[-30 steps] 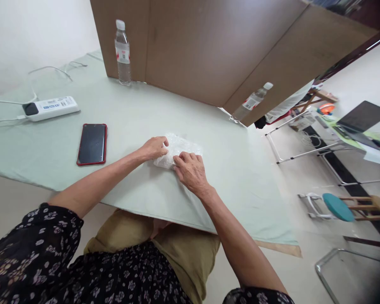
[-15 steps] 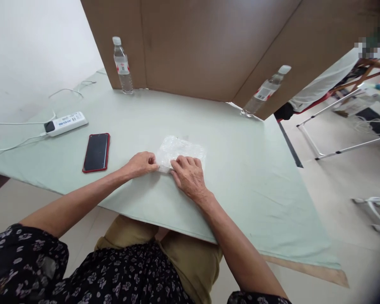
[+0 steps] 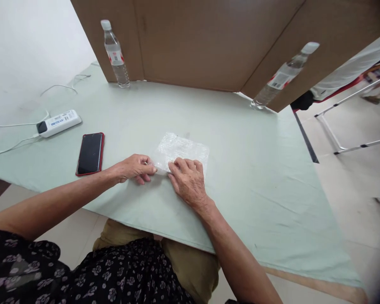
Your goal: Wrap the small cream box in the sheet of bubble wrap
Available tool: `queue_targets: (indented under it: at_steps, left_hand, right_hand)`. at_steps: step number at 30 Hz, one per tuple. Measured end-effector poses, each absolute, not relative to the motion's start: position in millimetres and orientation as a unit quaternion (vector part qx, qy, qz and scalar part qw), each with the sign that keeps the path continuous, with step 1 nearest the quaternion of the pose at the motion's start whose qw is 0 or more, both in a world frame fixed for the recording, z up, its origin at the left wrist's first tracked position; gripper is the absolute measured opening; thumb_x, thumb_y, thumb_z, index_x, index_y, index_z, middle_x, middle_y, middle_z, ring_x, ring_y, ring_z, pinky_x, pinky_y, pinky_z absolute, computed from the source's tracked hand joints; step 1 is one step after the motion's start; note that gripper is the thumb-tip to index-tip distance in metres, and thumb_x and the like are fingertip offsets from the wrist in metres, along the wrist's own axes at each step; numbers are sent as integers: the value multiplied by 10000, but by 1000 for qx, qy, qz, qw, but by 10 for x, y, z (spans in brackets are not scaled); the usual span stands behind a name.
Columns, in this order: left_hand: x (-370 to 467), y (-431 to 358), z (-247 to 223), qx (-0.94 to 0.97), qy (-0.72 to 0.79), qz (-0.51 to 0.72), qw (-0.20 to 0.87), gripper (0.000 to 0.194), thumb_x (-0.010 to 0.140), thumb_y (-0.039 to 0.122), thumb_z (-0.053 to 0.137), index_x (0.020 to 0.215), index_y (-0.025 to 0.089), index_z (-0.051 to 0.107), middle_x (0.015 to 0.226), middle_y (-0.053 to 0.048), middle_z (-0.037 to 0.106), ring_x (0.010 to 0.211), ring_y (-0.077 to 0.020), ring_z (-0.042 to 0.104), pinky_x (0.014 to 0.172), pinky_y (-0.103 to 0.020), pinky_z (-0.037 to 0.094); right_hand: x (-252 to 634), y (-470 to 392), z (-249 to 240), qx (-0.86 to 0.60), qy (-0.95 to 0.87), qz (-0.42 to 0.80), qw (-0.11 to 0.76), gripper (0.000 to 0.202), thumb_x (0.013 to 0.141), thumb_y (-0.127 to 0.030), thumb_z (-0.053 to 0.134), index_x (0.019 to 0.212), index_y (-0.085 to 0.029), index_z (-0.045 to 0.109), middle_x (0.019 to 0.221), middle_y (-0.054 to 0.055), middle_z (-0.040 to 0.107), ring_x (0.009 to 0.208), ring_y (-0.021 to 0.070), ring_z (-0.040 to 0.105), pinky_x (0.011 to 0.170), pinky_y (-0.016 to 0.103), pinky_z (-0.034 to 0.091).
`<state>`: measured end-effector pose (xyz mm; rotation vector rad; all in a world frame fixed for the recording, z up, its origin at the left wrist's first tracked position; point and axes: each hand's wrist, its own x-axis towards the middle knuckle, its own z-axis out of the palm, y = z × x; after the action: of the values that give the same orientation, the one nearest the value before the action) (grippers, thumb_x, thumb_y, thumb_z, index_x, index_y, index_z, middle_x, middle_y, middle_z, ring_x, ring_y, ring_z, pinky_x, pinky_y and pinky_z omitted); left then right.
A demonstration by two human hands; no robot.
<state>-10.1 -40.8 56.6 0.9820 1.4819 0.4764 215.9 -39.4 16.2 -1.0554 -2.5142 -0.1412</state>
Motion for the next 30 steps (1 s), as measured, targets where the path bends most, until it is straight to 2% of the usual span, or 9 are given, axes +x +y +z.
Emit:
queue_targets:
  at_steps: [7, 9, 12, 14, 16, 19, 23, 27, 30]
  left_hand:
    - [-59, -389, 418, 373, 652, 297, 590, 289, 683, 311, 822, 686, 148, 582, 636, -29, 656, 655, -150, 687, 593, -245, 565]
    - [-56, -391, 422, 357, 647, 311, 598, 343, 667, 326, 848, 793, 154, 579, 693, -27, 676, 662, -159, 696, 584, -257, 572]
    - [-27, -382, 449, 343, 650, 326, 595, 575, 651, 371, 883, 1070, 177, 541, 787, -34, 704, 648, -179, 699, 535, -278, 568]
    - [5, -361, 460, 340, 663, 321, 584, 645, 649, 395, 889, 1131, 175, 521, 795, -39, 704, 621, -178, 689, 493, -268, 545]
    - [41, -323, 456, 345, 671, 305, 580, 582, 650, 398, 884, 1068, 162, 555, 777, -45, 701, 596, -168, 672, 455, -250, 510]
    - [90, -240, 437, 357, 675, 278, 583, 398, 643, 346, 869, 871, 159, 603, 699, -35, 680, 539, -142, 625, 412, -229, 445]
    - [147, -140, 427, 381, 686, 246, 570, 231, 648, 227, 782, 639, 180, 556, 545, 12, 580, 449, -108, 523, 396, -227, 386]
    - [184, -107, 443, 424, 687, 244, 537, 100, 621, 167, 692, 632, 181, 593, 548, 23, 564, 458, -104, 494, 395, -224, 352]
    - [192, -102, 441, 431, 676, 250, 543, 69, 615, 164, 659, 629, 178, 593, 545, 24, 553, 473, -107, 499, 408, -223, 349]
  right_hand:
    - [2158, -409, 163, -384, -900, -37, 203, 282, 932, -231, 579, 1212, -204, 593, 1149, 99, 665, 1039, 271, 524, 923, 440, 313]
    - [2159, -412, 161, -385, -900, -37, 201, 285, 932, -231, 576, 1216, -210, 591, 1155, 98, 667, 1039, 272, 525, 922, 439, 315]
    - [2163, -414, 158, -386, -899, -42, 204, 279, 931, -229, 575, 1209, -206, 593, 1148, 93, 672, 1032, 266, 528, 924, 435, 317]
    - [2165, -415, 158, -385, -898, -44, 207, 270, 935, -232, 571, 1203, -202, 595, 1142, 91, 674, 1032, 266, 529, 926, 436, 317]
    - [2164, -415, 158, -385, -899, -43, 207, 267, 936, -229, 568, 1200, -206, 594, 1142, 91, 673, 1037, 268, 528, 926, 438, 315]
    - [2159, -416, 158, -385, -899, -38, 206, 272, 931, -217, 573, 1202, -207, 593, 1141, 94, 665, 1041, 270, 529, 923, 441, 310]
    - [2147, -430, 178, -386, -899, -36, 201, 269, 938, -209, 568, 1205, -191, 593, 1138, 103, 656, 1041, 267, 537, 924, 438, 303]
    - [2142, -453, 217, -391, -902, -36, 182, 317, 943, -208, 564, 1260, -197, 557, 1182, 103, 656, 1039, 266, 535, 931, 443, 309]
    - [2138, -457, 224, -388, -903, -49, 178, 283, 946, -244, 579, 1227, -211, 566, 1206, 98, 659, 1043, 267, 527, 946, 449, 309]
